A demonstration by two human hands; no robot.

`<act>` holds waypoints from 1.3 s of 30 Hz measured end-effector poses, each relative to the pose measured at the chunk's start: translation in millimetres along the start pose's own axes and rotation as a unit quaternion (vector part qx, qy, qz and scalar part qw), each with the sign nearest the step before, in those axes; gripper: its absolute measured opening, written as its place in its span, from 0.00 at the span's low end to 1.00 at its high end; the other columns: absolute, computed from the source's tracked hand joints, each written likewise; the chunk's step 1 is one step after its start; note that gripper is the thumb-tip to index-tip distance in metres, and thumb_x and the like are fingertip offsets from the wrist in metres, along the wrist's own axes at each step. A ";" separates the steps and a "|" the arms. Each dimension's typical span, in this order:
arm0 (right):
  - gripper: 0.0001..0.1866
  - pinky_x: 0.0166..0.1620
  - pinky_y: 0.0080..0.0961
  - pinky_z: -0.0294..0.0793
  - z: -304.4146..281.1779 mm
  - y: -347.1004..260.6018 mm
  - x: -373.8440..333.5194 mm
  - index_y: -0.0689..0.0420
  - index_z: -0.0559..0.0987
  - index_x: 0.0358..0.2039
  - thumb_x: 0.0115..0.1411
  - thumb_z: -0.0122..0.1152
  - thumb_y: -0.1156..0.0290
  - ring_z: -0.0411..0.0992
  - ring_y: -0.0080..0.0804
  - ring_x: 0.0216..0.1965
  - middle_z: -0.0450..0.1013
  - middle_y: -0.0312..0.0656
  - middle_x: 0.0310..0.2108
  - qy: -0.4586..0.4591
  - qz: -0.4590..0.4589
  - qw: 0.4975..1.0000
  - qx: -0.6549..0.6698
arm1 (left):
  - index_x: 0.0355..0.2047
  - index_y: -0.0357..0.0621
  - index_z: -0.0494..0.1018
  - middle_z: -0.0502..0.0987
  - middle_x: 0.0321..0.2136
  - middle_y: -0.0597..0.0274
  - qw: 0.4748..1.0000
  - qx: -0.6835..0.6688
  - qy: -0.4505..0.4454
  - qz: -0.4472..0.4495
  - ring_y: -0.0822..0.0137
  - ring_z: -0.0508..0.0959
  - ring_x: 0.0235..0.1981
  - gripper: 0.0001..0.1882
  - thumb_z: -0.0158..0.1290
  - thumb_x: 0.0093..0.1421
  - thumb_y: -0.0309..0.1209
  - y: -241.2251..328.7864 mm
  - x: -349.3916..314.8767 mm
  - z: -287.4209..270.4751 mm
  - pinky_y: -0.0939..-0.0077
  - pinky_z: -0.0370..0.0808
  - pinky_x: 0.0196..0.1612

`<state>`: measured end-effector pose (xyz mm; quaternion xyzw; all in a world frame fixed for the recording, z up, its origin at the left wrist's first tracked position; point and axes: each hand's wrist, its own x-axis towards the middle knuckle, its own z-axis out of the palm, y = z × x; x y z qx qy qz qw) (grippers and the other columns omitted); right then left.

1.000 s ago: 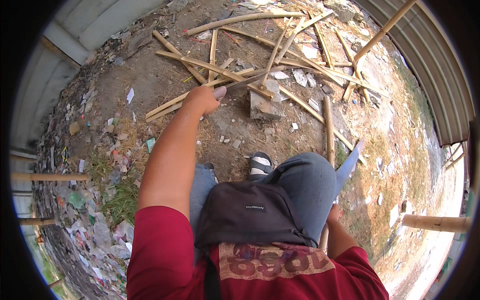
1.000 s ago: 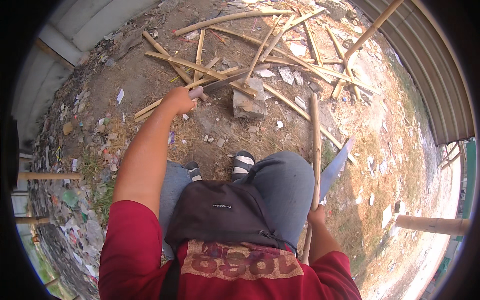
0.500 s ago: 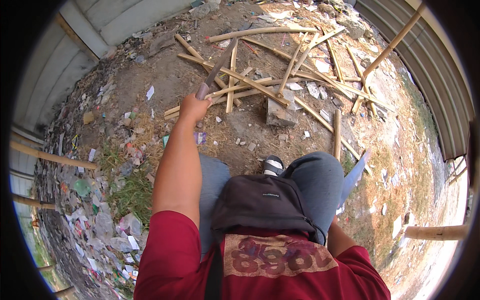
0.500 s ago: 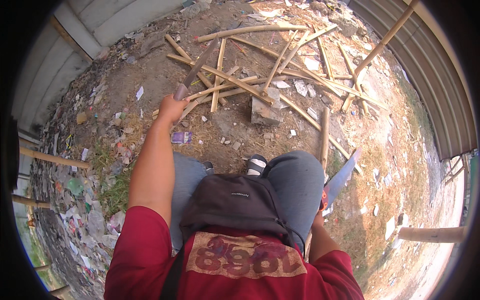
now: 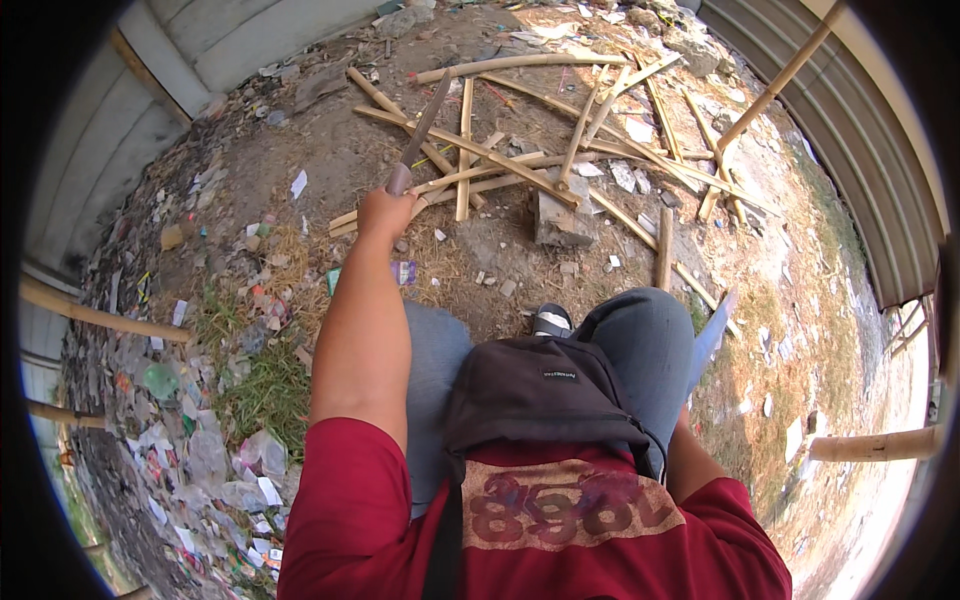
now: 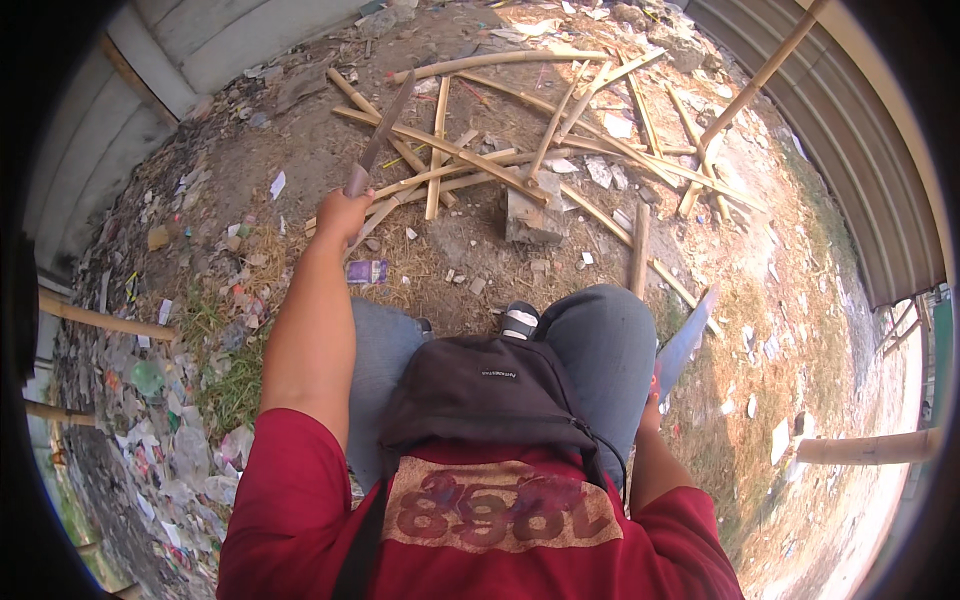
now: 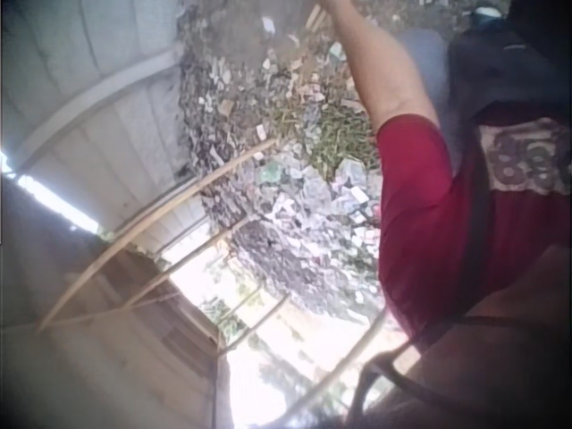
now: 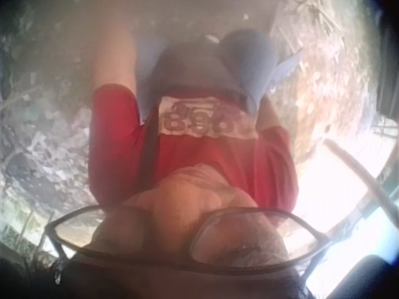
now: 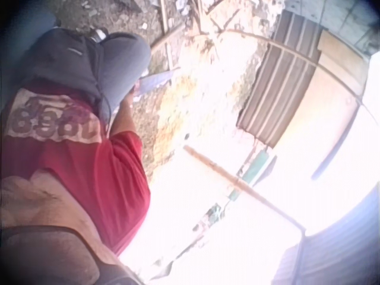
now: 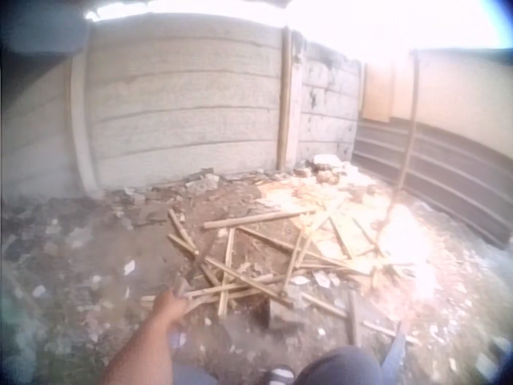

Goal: The person uses a machete and a wooden stick to split a piece of bamboo vertically. They repeatedly strike the machete with the stick to drive it through the bamboo, then pull the split pieces apart.

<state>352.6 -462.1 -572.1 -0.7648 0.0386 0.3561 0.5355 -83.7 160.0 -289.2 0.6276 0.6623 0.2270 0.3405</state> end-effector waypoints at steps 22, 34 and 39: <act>0.16 0.57 0.37 0.67 127.4 -270.7 -190.0 0.54 0.79 0.45 0.61 0.62 0.59 0.66 0.37 0.59 0.62 0.44 0.66 -0.209 -0.210 0.948 -0.113 | 0.42 0.35 0.79 0.82 0.38 0.43 0.994 0.030 0.096 0.032 0.45 0.82 0.44 0.27 0.60 0.58 0.51 -8.0 -19.6 -42.3 0.55 0.76 0.46; 0.09 0.57 0.30 0.67 172.1 -261.8 -159.3 0.61 0.79 0.35 0.56 0.61 0.69 0.65 0.39 0.60 0.64 0.48 0.63 -0.237 -0.276 0.907 -0.212 | 0.42 0.35 0.78 0.82 0.39 0.40 0.993 0.037 0.108 0.032 0.42 0.81 0.45 0.27 0.60 0.58 0.51 -21.2 -25.6 -57.5 0.53 0.76 0.48; 0.07 0.60 0.32 0.65 158.6 -261.5 -169.2 0.62 0.78 0.31 0.53 0.60 0.72 0.62 0.40 0.62 0.64 0.47 0.61 -0.294 -0.295 0.884 -0.213 | 0.41 0.36 0.79 0.82 0.39 0.41 0.995 0.029 0.096 0.021 0.43 0.81 0.44 0.28 0.60 0.57 0.52 -25.4 -24.4 -53.1 0.53 0.76 0.47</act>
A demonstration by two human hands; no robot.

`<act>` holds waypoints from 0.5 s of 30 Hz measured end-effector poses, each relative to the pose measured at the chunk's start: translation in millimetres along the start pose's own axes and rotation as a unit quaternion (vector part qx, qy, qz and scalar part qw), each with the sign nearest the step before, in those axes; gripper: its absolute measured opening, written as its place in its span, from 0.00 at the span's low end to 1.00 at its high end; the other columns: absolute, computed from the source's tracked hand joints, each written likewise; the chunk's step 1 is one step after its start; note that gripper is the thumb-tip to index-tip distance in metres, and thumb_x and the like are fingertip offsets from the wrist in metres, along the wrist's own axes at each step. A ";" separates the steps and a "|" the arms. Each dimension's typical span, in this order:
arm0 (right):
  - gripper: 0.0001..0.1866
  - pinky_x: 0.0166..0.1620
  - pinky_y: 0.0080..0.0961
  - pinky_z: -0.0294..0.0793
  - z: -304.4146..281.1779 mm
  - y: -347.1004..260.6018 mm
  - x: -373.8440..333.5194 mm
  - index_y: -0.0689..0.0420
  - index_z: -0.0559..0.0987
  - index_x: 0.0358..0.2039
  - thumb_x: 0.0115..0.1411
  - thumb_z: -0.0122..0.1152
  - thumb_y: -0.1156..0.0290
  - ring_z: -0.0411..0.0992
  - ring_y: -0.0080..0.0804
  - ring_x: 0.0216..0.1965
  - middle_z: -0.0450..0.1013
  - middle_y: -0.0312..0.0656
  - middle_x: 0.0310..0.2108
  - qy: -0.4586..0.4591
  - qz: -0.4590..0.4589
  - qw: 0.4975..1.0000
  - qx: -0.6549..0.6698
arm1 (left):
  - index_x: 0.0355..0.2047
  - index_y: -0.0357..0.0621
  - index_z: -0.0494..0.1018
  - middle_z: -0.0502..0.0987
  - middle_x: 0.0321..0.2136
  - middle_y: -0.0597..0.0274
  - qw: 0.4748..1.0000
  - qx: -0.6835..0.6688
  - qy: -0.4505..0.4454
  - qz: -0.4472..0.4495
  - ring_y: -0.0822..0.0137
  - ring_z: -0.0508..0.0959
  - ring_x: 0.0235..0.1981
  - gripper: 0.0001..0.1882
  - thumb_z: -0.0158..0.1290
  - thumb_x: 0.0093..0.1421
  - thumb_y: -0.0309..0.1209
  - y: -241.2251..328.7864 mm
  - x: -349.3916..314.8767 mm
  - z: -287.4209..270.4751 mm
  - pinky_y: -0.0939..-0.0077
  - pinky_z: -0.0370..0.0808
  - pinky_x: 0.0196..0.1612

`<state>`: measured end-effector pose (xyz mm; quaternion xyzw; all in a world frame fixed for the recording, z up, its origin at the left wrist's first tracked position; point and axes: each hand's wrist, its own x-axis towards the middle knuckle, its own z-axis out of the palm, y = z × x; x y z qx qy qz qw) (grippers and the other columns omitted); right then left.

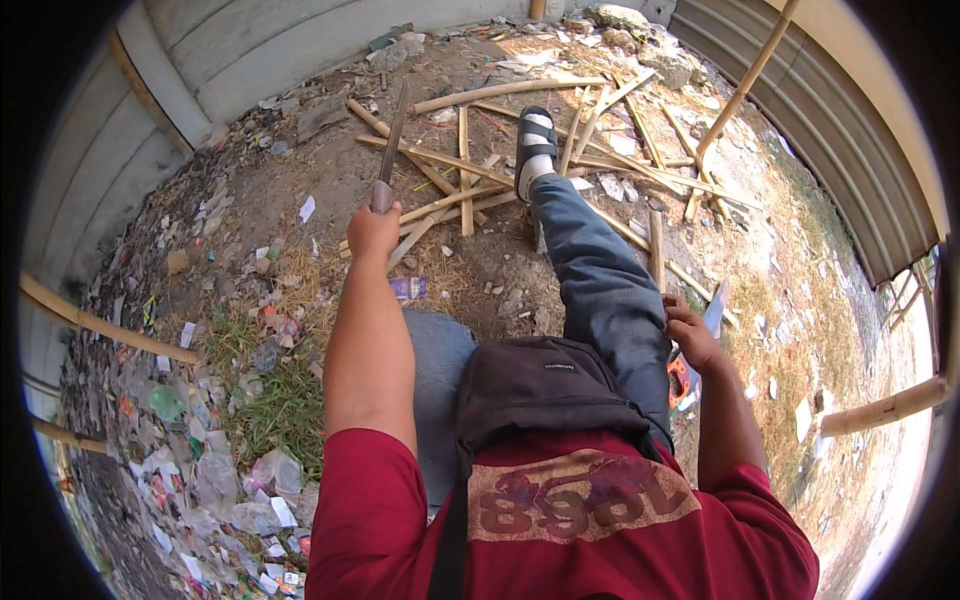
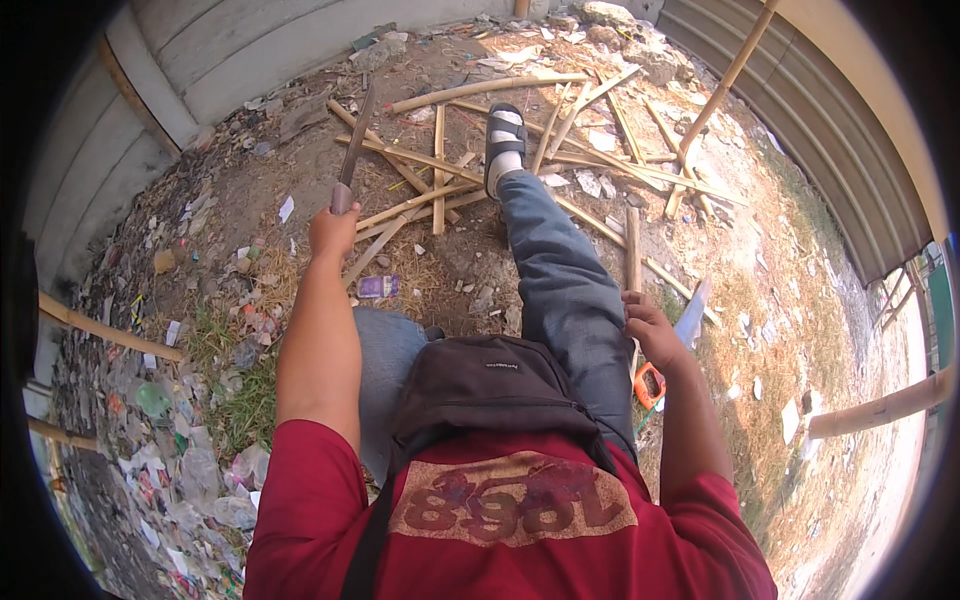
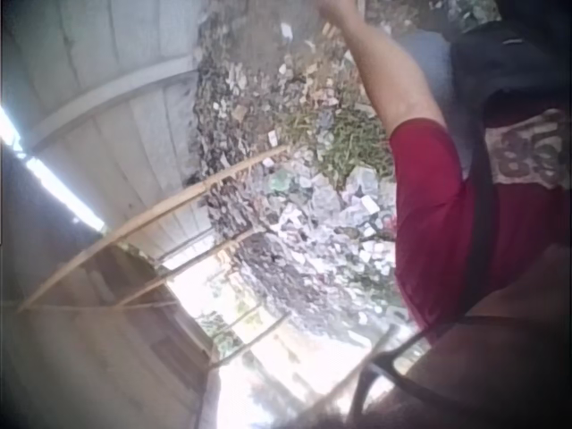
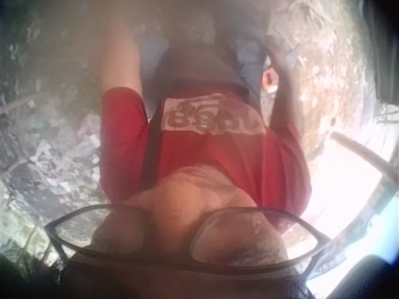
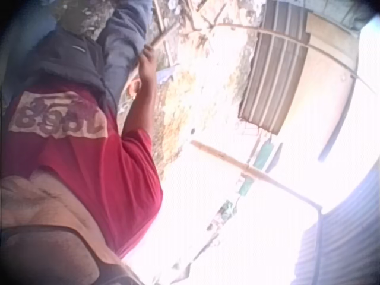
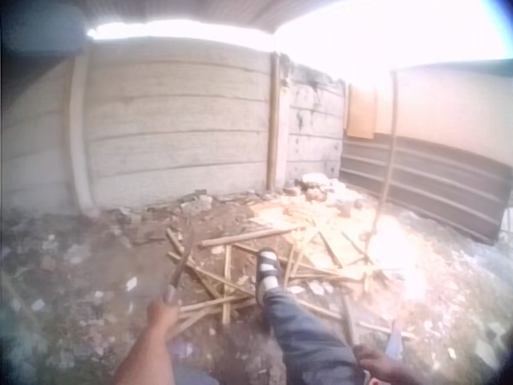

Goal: The person uses a machete and a wooden stick to split a piece of bamboo vertically. They repeatedly strike the machete with the stick to drive it through the bamboo, then pull the split pieces apart.

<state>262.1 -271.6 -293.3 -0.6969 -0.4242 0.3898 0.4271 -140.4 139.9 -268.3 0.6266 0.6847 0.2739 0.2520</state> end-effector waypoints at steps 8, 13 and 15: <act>0.07 0.60 0.33 0.65 -4.5 -40.9 -58.0 0.60 0.77 0.32 0.52 0.60 0.74 0.63 0.38 0.61 0.65 0.43 0.59 0.036 0.010 0.998 -0.050 | 0.41 0.35 0.79 0.82 0.39 0.41 1.000 0.001 -0.004 0.002 0.42 0.81 0.45 0.29 0.60 0.58 0.53 -9.4 8.8 2.6 0.52 0.75 0.48; 0.07 0.60 0.31 0.63 -42.6 -61.7 -67.0 0.55 0.77 0.34 0.54 0.58 0.72 0.62 0.37 0.62 0.67 0.44 0.57 0.110 0.032 0.993 0.020 | 0.42 0.35 0.78 0.82 0.39 0.41 1.000 -0.003 -0.005 -0.007 0.42 0.81 0.44 0.29 0.60 0.58 0.53 -5.5 9.0 9.1 0.53 0.76 0.48; 0.08 0.61 0.32 0.61 -59.6 -67.7 -58.1 0.56 0.77 0.35 0.53 0.59 0.71 0.62 0.37 0.63 0.67 0.44 0.58 0.149 0.017 0.988 0.023 | 0.41 0.35 0.79 0.82 0.38 0.41 1.000 -0.006 -0.001 -0.001 0.42 0.81 0.44 0.28 0.60 0.58 0.53 -4.4 8.2 10.6 0.53 0.76 0.47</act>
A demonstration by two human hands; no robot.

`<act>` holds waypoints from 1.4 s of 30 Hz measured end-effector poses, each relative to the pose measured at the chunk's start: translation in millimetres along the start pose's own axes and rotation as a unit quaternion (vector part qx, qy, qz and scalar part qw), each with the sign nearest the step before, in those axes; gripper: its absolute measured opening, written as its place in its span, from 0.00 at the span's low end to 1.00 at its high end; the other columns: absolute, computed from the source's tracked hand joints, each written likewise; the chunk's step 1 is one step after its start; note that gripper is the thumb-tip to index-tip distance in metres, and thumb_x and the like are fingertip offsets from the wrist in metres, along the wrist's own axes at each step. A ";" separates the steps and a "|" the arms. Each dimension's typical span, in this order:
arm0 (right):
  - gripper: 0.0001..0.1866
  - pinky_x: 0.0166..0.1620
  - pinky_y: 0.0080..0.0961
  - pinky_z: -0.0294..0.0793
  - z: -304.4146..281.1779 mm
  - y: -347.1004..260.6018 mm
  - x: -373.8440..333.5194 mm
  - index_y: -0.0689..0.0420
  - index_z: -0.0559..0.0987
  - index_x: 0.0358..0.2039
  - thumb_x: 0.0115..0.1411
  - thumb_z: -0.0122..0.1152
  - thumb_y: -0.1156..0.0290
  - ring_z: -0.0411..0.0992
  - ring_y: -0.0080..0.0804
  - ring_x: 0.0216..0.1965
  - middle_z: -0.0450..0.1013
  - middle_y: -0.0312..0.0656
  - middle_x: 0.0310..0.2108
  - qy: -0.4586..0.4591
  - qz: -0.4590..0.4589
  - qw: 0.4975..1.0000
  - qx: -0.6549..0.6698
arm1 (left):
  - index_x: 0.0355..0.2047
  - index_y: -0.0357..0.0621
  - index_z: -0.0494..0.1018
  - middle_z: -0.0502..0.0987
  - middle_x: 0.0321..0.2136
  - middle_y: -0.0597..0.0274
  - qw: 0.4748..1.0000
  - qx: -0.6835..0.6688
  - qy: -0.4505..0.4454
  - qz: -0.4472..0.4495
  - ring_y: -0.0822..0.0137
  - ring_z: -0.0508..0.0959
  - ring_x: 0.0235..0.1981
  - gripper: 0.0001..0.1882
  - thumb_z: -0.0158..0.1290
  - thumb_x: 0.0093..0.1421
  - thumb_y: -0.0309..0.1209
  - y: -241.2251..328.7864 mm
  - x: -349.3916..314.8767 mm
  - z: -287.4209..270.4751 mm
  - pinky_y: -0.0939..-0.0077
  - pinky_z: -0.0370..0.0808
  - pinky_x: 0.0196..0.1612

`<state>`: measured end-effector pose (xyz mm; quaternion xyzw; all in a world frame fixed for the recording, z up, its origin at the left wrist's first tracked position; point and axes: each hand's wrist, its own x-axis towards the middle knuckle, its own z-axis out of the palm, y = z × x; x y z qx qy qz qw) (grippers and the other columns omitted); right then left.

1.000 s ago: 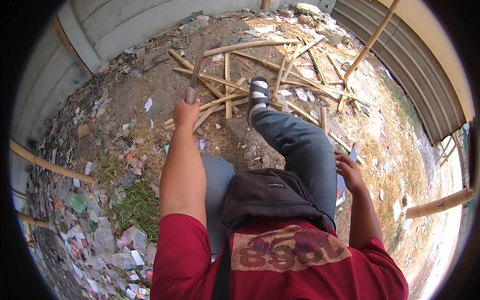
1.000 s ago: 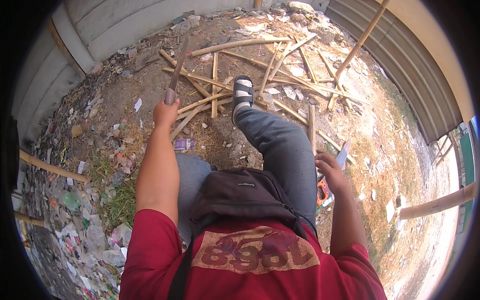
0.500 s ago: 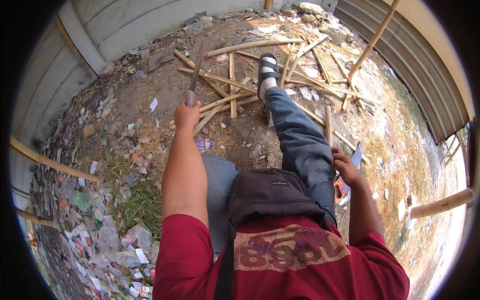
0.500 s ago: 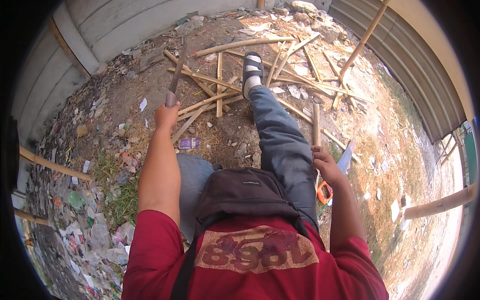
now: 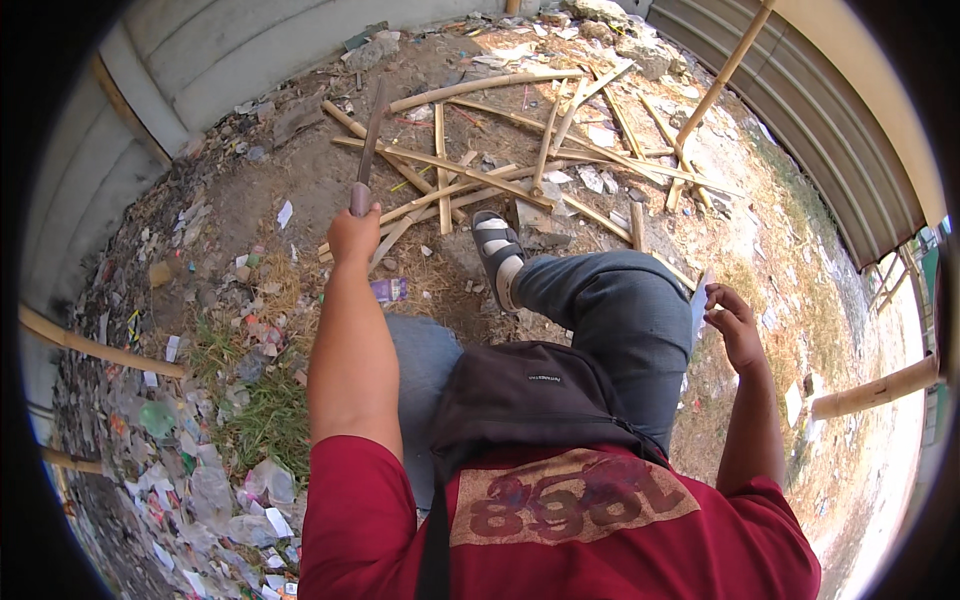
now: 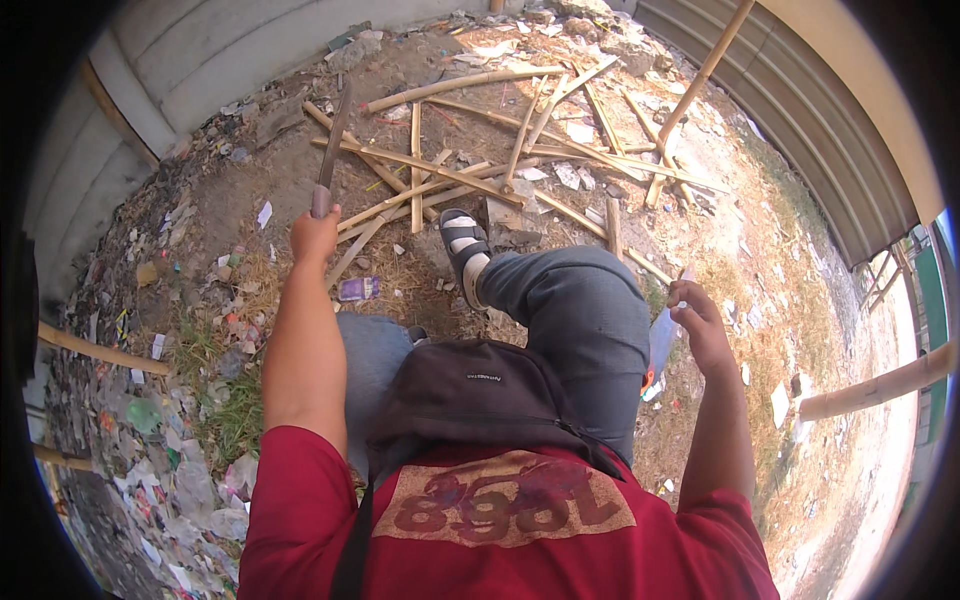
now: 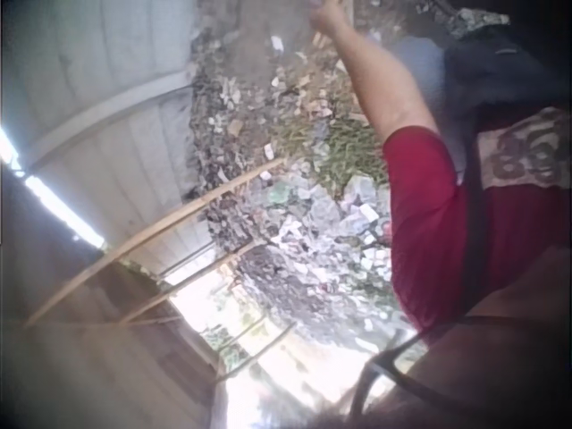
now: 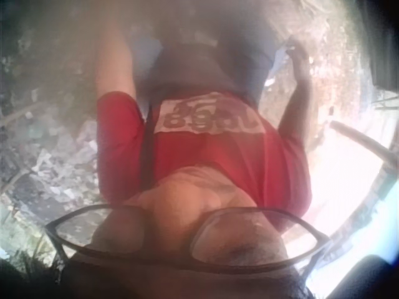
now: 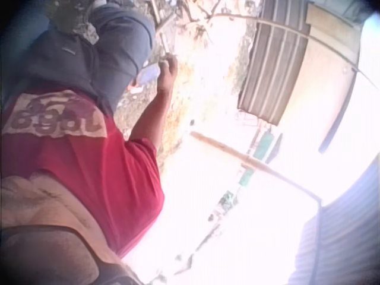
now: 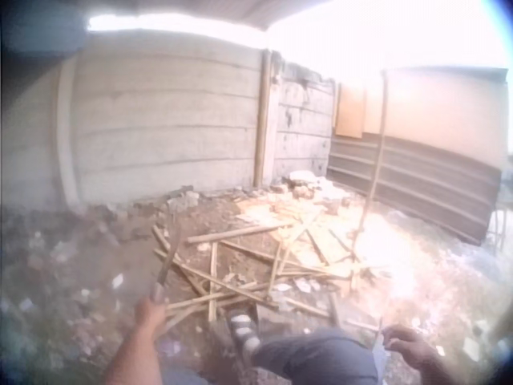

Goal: The person uses a machete and a wooden stick to split a piece of bamboo vertically. They repeatedly strike the machete with the stick to drive it through the bamboo, then pull the split pieces apart.

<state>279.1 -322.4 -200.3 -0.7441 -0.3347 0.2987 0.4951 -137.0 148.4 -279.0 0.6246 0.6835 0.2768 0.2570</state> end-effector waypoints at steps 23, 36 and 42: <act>0.22 0.42 0.35 0.76 207.0 23.4 395.0 0.54 0.77 0.49 0.56 0.62 0.58 0.73 0.32 0.39 0.77 0.42 0.40 -0.127 0.142 0.971 -0.142 | 0.33 0.35 0.77 0.80 0.27 0.46 0.998 -0.026 0.046 -0.018 0.48 0.81 0.31 0.23 0.62 0.59 0.48 18.5 29.8 34.2 0.56 0.74 0.37; 0.38 0.61 0.45 0.69 280.2 145.0 439.6 0.41 0.64 0.68 0.56 0.58 0.72 0.69 0.57 0.56 0.73 0.55 0.54 -0.114 -0.082 0.901 -0.411 | 0.31 0.35 0.75 0.77 0.23 0.55 0.999 0.021 0.029 -0.019 0.61 0.76 0.26 0.21 0.62 0.61 0.44 31.7 58.3 75.7 0.63 0.72 0.33; 0.27 0.60 0.42 0.70 285.9 124.0 457.2 0.46 0.77 0.58 0.55 0.56 0.77 0.68 0.55 0.59 0.79 0.47 0.50 -0.129 -0.147 0.881 -0.431 | 0.32 0.36 0.75 0.77 0.23 0.56 1.000 -0.013 0.014 -0.020 0.63 0.75 0.25 0.21 0.63 0.61 0.45 32.8 58.2 75.2 0.64 0.72 0.33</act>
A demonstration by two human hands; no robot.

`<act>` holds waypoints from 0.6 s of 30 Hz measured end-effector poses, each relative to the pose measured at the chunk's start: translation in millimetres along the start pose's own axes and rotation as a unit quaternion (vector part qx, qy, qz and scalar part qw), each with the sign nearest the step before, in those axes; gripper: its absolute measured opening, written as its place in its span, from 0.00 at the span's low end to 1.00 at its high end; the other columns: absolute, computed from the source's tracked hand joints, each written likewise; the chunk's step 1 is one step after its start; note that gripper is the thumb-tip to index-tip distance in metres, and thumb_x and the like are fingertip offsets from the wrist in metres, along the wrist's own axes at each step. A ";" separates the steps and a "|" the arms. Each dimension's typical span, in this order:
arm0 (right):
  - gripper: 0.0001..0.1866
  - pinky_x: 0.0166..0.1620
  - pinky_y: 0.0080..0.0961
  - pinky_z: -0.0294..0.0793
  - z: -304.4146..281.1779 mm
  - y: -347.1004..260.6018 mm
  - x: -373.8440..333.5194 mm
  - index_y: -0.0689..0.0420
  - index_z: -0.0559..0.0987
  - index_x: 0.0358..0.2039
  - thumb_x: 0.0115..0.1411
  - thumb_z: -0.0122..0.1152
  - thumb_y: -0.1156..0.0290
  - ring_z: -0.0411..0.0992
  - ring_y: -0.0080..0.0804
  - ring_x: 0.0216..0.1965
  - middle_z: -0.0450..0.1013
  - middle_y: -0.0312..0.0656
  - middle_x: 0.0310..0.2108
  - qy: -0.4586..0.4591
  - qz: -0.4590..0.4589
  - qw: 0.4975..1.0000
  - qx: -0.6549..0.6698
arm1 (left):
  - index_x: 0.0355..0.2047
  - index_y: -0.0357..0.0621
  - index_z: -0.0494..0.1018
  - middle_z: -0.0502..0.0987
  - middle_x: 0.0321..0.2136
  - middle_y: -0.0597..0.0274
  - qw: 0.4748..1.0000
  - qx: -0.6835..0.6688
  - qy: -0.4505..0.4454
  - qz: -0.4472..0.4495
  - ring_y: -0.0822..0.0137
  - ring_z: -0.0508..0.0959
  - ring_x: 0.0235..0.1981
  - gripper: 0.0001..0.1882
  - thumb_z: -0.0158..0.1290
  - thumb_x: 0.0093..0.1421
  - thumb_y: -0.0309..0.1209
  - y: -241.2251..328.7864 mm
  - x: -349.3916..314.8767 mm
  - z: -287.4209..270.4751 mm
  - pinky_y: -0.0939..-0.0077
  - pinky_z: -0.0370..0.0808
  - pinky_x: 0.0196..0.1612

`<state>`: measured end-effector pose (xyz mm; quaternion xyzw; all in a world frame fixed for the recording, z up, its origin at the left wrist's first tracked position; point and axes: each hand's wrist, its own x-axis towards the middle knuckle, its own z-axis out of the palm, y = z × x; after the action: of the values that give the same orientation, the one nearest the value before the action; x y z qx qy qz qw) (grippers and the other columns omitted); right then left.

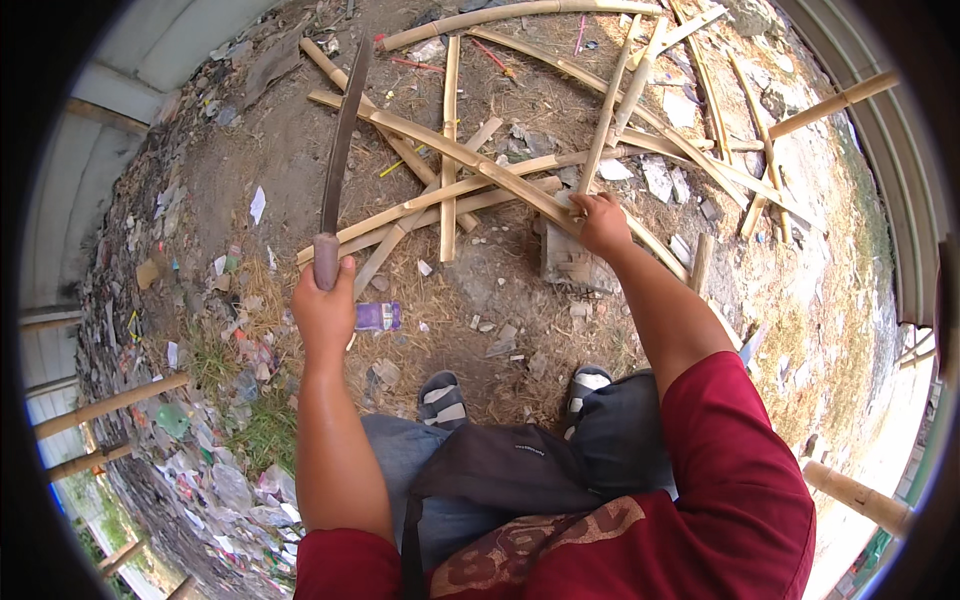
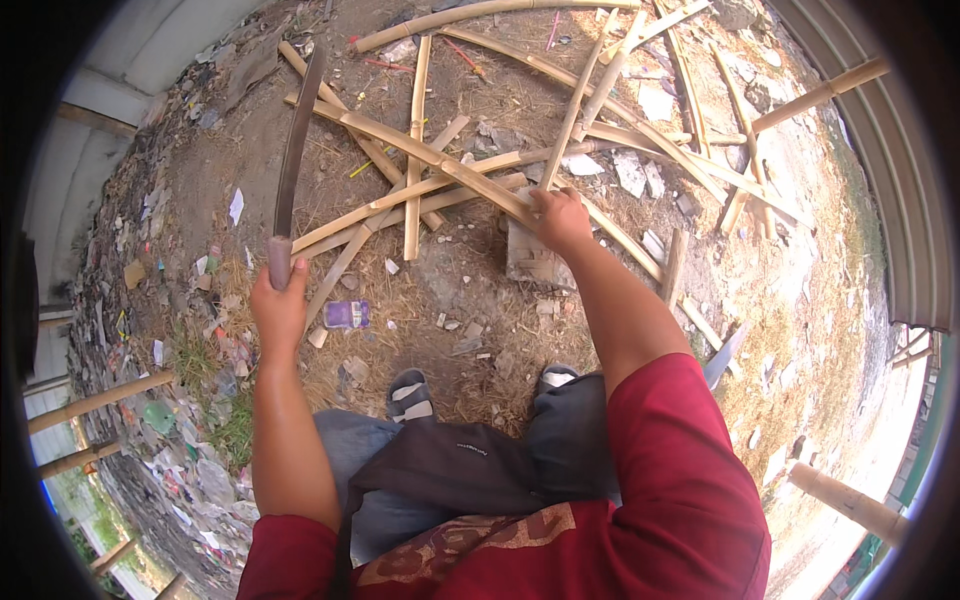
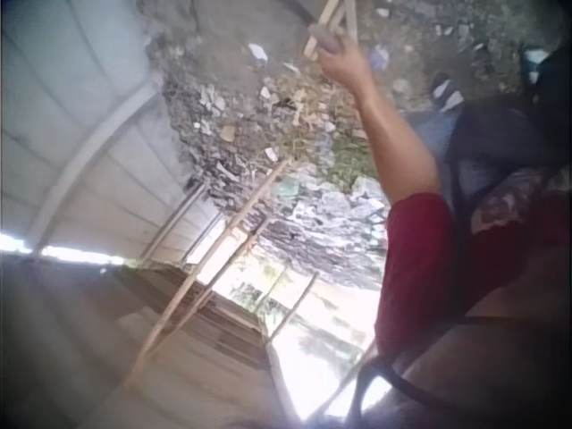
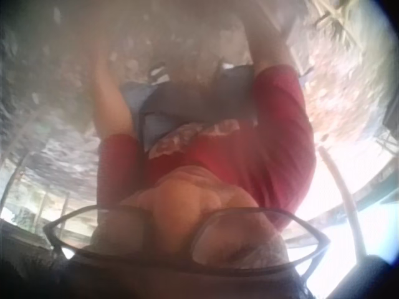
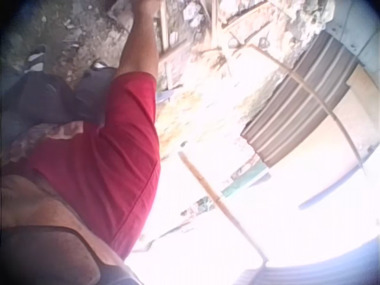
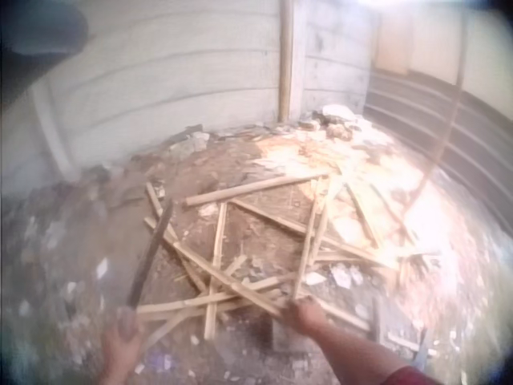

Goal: The person uses a machete and a wooden stick to split a piece of bamboo vertically. They repeatedly strike the machete with the stick to drive it through the bamboo, then pull the split pieces apart.

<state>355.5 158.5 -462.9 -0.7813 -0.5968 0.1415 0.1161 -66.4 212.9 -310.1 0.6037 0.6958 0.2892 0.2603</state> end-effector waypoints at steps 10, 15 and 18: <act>0.17 0.53 0.43 0.72 -133.3 -61.7 10.7 0.46 0.82 0.49 0.58 0.64 0.69 0.74 0.42 0.51 0.80 0.36 0.38 0.221 -0.203 0.954 -0.013 | 0.35 0.39 0.75 0.71 0.19 0.68 0.997 -0.059 0.045 0.016 0.75 0.68 0.15 0.19 0.63 0.62 0.43 -13.6 6.3 -11.5 0.74 0.66 0.20; 0.12 0.41 0.37 0.75 -237.6 -122.1 -38.1 0.49 0.84 0.43 0.57 0.68 0.72 0.75 0.39 0.37 0.76 0.37 0.30 0.326 -0.286 0.901 -0.014 | 0.32 0.36 0.75 0.76 0.22 0.58 0.996 -0.043 0.047 0.060 0.63 0.74 0.22 0.22 0.64 0.60 0.46 -5.4 -6.4 -20.0 0.64 0.71 0.30; 0.13 0.39 0.36 0.76 -280.7 -155.5 -66.3 0.51 0.83 0.41 0.54 0.69 0.76 0.74 0.39 0.36 0.73 0.38 0.31 0.394 -0.337 0.854 0.035 | 0.29 0.35 0.75 0.77 0.22 0.51 0.995 -0.025 0.055 0.084 0.56 0.76 0.24 0.24 0.64 0.59 0.47 12.7 -20.9 -28.0 0.59 0.72 0.33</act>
<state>300.1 131.5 -141.1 -0.5180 -0.7226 -0.2049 0.4093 -74.8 191.0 -281.2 0.6364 0.6484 0.3603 0.2115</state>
